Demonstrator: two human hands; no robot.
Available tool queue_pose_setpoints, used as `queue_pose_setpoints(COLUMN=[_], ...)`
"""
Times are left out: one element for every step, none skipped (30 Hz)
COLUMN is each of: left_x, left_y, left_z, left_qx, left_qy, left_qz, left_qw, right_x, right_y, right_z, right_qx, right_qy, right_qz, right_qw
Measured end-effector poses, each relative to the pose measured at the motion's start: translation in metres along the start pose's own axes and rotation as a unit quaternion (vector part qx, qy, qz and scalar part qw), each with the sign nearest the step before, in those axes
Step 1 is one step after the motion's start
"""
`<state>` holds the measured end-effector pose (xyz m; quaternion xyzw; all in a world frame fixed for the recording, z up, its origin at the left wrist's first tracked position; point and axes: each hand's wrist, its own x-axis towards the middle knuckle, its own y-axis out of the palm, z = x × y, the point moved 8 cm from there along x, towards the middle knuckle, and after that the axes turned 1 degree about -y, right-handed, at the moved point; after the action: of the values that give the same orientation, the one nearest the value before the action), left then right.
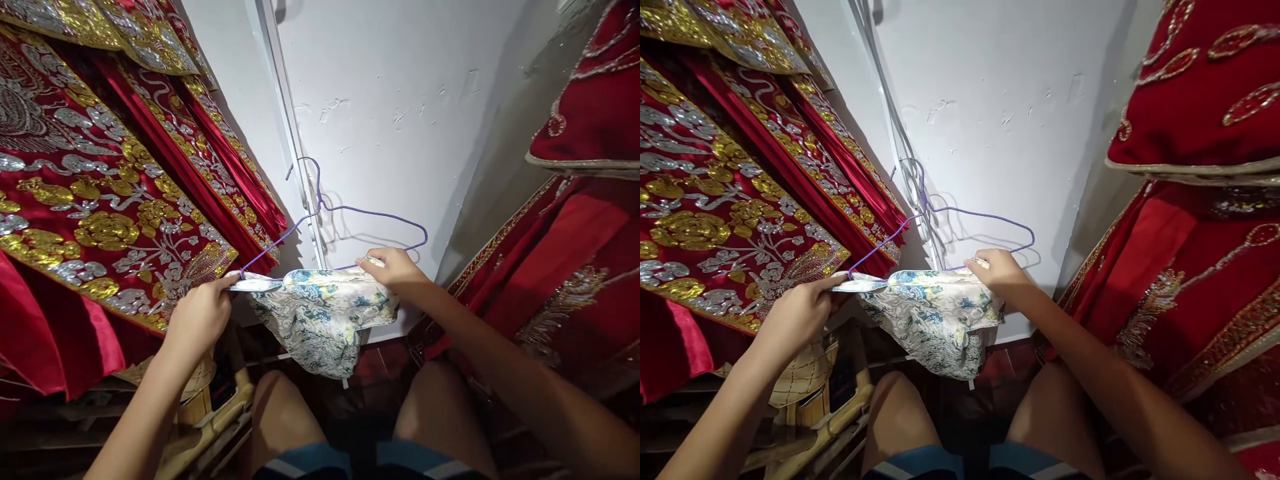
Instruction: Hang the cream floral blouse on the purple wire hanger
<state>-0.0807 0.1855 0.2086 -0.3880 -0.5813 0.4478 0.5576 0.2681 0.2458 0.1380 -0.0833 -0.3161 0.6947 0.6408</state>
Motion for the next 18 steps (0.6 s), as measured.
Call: queue_pose_setpoints(left_x=[0.003, 0.006, 0.010, 0.013, 0.016, 0.020, 0.023, 0.025, 0.028, 0.030, 0.032, 0.034, 0.037, 0.039, 0.041, 0.042, 0.042, 0.042], left_y=[-0.004, -0.008, -0.013, -0.017, -0.020, -0.023, -0.024, -0.025, -0.025, -0.024, -0.023, -0.022, -0.021, -0.018, -0.016, -0.014, -0.013, -0.013], left_z=[-0.001, -0.002, -0.005, -0.010, -0.017, -0.026, -0.037, -0.049, -0.060, -0.069, -0.075, -0.077, -0.077, -0.074, -0.071, -0.068, -0.066, -0.063], left_qx=[-0.007, -0.018, -0.034, -0.056, -0.083, -0.110, -0.134, -0.154, -0.169, -0.182, -0.195, -0.208, -0.216, -0.219, -0.216, -0.207, -0.196, -0.187], left_qy=[-0.006, -0.011, -0.011, -0.006, 0.007, 0.030, 0.061, 0.098, 0.135, 0.163, 0.179, 0.182, 0.174, 0.163, 0.152, 0.144, 0.141, 0.141], left_qz=[-0.009, -0.021, -0.035, -0.052, -0.068, -0.081, -0.091, -0.097, -0.101, -0.109, -0.118, -0.129, -0.139, -0.147, -0.152, -0.156, -0.161, -0.169], left_qw=[1.000, 1.000, 0.999, 0.997, 0.994, 0.990, 0.985, 0.978, 0.971, 0.964, 0.957, 0.952, 0.950, 0.951, 0.953, 0.955, 0.957, 0.958], right_x=[-0.002, -0.003, -0.004, -0.006, -0.007, -0.008, -0.009, -0.010, -0.011, -0.012, -0.015, -0.018, -0.022, -0.027, -0.033, -0.040, -0.045, -0.049], right_y=[-0.002, -0.002, -0.002, -0.001, 0.002, 0.005, 0.008, 0.010, 0.012, 0.013, 0.013, 0.013, 0.011, 0.008, 0.004, -0.001, -0.008, -0.014], right_z=[0.002, 0.004, 0.007, 0.009, 0.011, 0.012, 0.013, 0.013, 0.013, 0.012, 0.013, 0.014, 0.016, 0.019, 0.021, 0.023, 0.024, 0.023], right_qx=[-0.003, -0.007, -0.010, -0.013, -0.016, -0.021, -0.029, -0.039, -0.048, -0.049, -0.040, -0.019, 0.007, 0.033, 0.055, 0.073, 0.092, 0.108], right_qy=[0.004, 0.005, 0.004, 0.003, 0.005, 0.010, 0.017, 0.027, 0.035, 0.039, 0.036, 0.025, 0.007, -0.013, -0.033, -0.047, -0.052, -0.050], right_qz=[-0.002, -0.003, -0.004, -0.002, 0.002, 0.006, 0.008, 0.008, 0.007, 0.006, 0.006, 0.011, 0.019, 0.028, 0.036, 0.039, 0.037, 0.025], right_qw=[1.000, 1.000, 1.000, 1.000, 1.000, 1.000, 0.999, 0.999, 0.998, 0.998, 0.999, 0.999, 1.000, 0.999, 0.997, 0.995, 0.994, 0.993])
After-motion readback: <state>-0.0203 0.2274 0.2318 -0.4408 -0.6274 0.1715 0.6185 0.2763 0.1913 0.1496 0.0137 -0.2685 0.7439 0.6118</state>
